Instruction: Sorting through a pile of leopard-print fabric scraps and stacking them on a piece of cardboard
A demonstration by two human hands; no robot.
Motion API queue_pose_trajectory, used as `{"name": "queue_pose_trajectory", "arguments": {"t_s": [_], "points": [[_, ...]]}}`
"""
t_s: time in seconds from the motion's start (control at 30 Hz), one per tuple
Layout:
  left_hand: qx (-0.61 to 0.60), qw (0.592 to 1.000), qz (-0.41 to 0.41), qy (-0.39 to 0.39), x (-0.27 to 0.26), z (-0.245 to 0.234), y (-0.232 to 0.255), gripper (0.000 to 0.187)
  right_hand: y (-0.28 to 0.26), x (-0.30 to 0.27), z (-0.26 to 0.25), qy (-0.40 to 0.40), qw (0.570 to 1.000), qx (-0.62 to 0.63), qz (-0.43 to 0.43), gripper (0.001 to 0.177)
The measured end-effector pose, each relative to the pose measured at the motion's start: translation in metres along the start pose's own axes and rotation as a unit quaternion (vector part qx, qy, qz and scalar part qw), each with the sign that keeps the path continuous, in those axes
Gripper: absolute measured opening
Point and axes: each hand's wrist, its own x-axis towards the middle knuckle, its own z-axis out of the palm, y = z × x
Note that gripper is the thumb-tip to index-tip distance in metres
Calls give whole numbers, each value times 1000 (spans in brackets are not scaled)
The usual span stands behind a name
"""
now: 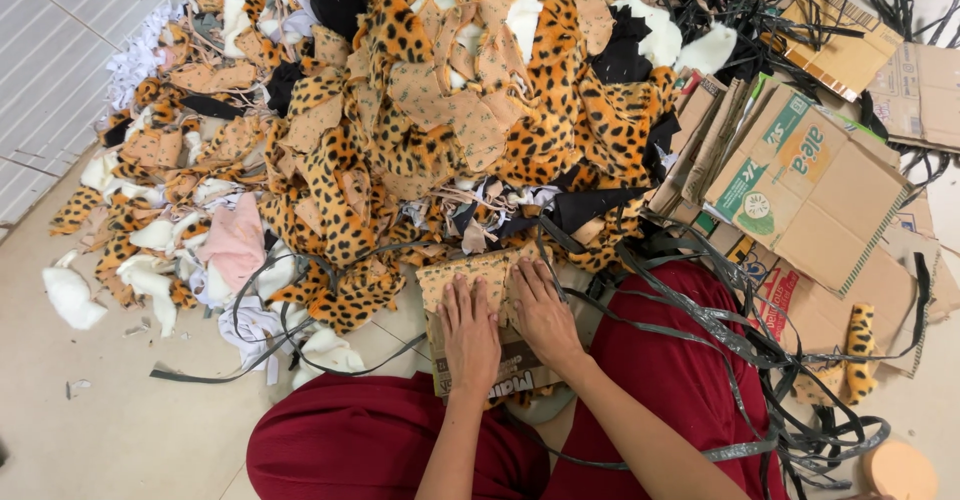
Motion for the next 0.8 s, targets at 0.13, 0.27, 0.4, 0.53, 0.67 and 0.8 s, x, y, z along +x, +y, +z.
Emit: {"name": "queue_pose_trajectory", "arguments": {"t_s": [0.13, 0.27, 0.4, 0.53, 0.67, 0.8], "points": [[-14, 1000, -1, 2, -1, -5, 3, 58, 1, -2, -2, 17, 1000, -8, -11, 55], [-48, 999, -13, 8, 2, -13, 8, 53, -9, -1, -24, 53, 998, 1, -29, 52], [-145, 988, -42, 26, 8, -31, 20, 46, -4, 19, -25, 40, 985, 167, -32, 31], [-279, 956, -71, 51, 24, -54, 30, 43, -26, 80, -77, 176, 952, 247, -44, 28], [-424, 899, -101, 51, 24, -87, 39, 45, -59, 124, -157, 310, 903, 296, -7, 19], [-491, 864, -106, 45, 21, -114, 43, 47, -76, 144, -190, 312, 911, 267, 26, 33]]}}
